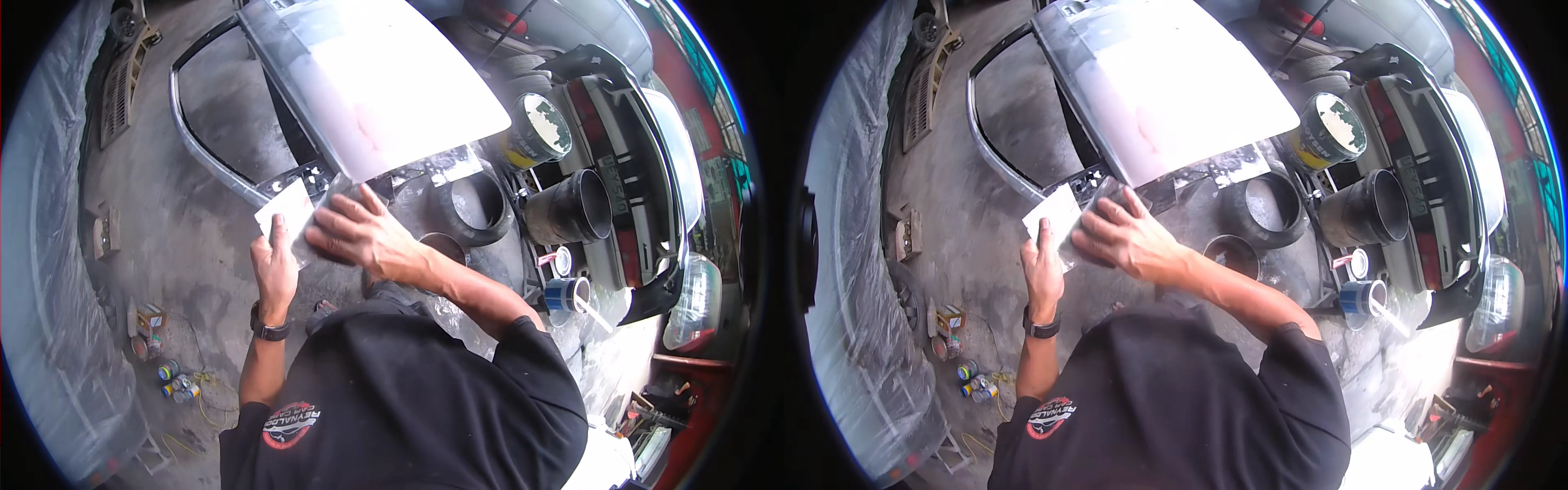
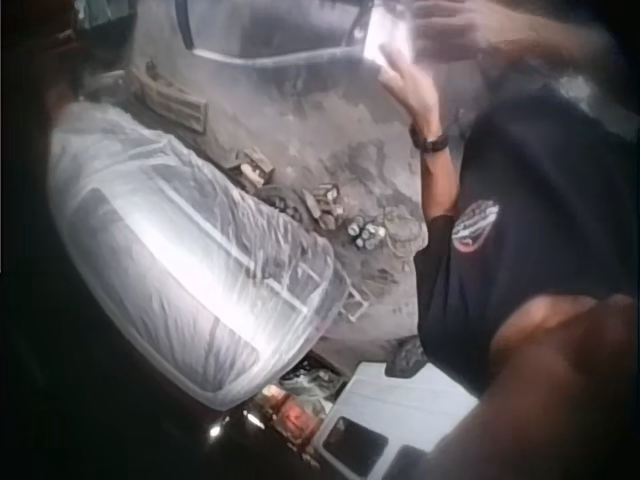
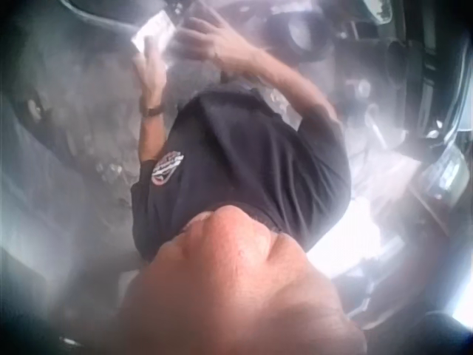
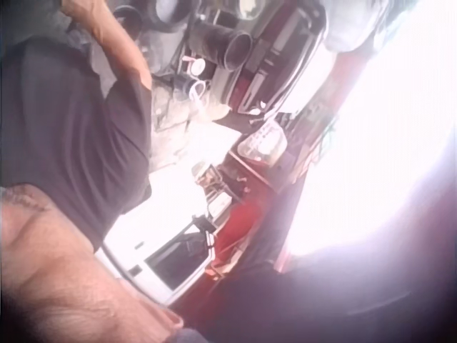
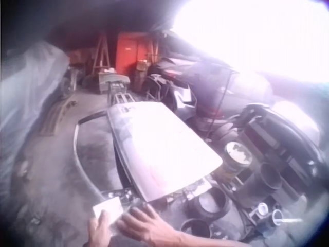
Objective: Mix body filler paste and apply it to a car door using a spreader tool.
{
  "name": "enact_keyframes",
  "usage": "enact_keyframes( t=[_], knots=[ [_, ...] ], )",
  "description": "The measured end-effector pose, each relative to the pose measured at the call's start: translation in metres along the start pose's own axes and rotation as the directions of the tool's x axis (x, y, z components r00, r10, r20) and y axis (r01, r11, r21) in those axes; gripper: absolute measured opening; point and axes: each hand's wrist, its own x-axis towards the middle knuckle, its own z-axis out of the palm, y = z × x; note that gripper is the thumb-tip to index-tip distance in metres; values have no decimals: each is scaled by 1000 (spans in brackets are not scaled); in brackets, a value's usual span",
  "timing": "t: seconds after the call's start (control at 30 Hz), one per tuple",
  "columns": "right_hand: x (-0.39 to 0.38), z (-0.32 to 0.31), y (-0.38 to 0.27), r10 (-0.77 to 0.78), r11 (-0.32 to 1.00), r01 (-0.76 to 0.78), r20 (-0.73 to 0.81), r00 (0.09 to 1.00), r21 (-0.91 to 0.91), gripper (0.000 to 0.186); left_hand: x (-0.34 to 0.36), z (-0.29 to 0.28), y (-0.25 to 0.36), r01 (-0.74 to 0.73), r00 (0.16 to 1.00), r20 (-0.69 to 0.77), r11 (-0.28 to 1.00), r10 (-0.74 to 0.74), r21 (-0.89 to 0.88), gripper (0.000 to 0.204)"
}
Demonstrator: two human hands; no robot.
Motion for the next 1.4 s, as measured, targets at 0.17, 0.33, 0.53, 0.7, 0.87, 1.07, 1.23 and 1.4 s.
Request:
enact_keyframes(
  t=[0.17,0.33,0.53,0.7,0.87,1.07,1.23,1.4],
  knots=[
    [-2,3,-16,-130,990,126,58,990,61,51,13,-18,20,66,991,-110,996,-73,-68,41],
    [10,-38,-12,123,886,-105,-12,992,451,79,22,-42,42,119,989,24,668,-149,-735,47],
    [51,-48,-35,95,770,202,-422,901,605,50,5,-27,28,475,879,473,173,-54,-863,51],
    [53,-18,-20,-18,948,83,-207,978,306,48,-6,-28,25,215,970,242,494,-9,-842,46],
    [55,-19,0,109,978,-87,110,988,-191,56,-12,-44,31,34,994,-33,600,-100,-799,46],
    [59,-19,-39,74,996,-78,-87,993,-41,53,-13,-51,30,-125,976,-220,853,12,-507,46],
    [64,-21,-51,281,953,-294,-148,948,-73,61,-15,-46,28,-49,963,-259,886,-81,-461,44],
    [70,-26,-45,30,978,-41,-58,998,-205,59,-14,-49,22,-112,982,-188,888,29,-445,43]
  ],
)
